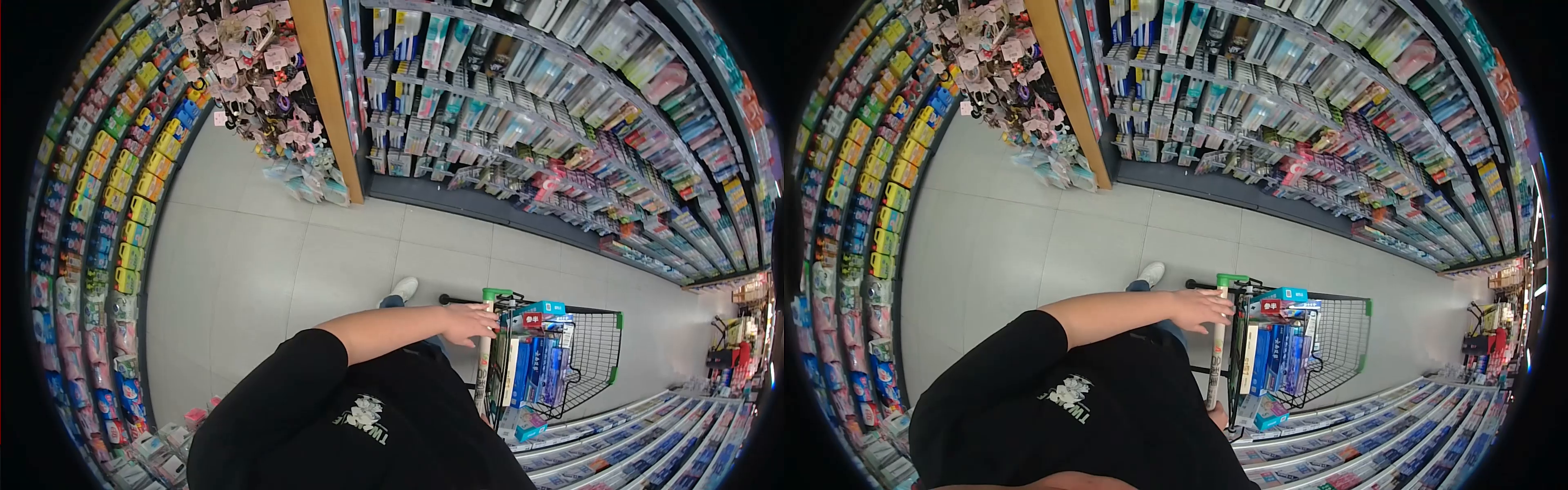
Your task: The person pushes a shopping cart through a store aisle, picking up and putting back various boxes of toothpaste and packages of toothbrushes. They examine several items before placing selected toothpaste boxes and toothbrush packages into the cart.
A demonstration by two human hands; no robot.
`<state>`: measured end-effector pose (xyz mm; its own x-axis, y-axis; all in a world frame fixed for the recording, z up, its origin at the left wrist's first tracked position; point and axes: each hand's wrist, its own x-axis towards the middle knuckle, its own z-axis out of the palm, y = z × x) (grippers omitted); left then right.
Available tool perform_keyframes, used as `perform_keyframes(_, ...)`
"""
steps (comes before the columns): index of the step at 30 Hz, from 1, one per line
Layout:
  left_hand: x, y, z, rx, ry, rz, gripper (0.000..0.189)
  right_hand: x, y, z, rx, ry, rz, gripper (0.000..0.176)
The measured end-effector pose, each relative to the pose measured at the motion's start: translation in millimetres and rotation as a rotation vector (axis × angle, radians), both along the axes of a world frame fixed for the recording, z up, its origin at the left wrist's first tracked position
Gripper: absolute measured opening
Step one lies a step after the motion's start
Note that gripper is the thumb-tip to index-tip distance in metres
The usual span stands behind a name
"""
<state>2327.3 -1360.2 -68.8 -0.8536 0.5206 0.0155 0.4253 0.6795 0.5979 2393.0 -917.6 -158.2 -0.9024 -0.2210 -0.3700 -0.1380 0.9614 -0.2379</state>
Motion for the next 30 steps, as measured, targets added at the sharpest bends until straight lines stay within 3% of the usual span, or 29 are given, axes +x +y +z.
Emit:
perform_keyframes(3, -12.6, -29.8, -0.7, 0.016, -0.061, -0.017, 0.062, -10.8, -34.7, -11.9, 0.003, -0.026, -0.009, 0.047)
perform_keyframes(14, -88.3, -145.7, 14.0, -0.082, -0.167, -0.083, 0.057, -60.6, -203.7, 37.1, -0.003, -0.012, -0.084, 0.055)
perform_keyframes(21, -117.7, -207.0, 8.3, 0.09, -0.058, 0.064, 0.036, -82.0, -264.9, 44.6, -0.008, -0.013, -0.098, 0.059)
perform_keyframes(25, -120.7, -257.4, 9.9, 0.589, -0.063, 0.313, 0.03, -91.0, -292.6, 45.6, -0.015, -0.006, -0.102, 0.062)
perform_keyframes(27, -118.3, -306.4, 25.1, 0.493, -0.011, 0.611, 0.026, -93.7, -304.2, 48.7, -0.011, 0.013, -0.111, 0.064)
perform_keyframes(29, -117.5, -365.1, 31.3, 0.713, 0.174, 0.95, 0.023, -93.4, -329.7, 58.7, -0.009, 0.072, -0.13, 0.065)
perform_keyframes(30, -117.0, -398.4, 32.2, 0.634, 0.335, 1.112, 0.021, -92.2, -346.2, 69.3, -0.004, 0.137, -0.137, 0.063)
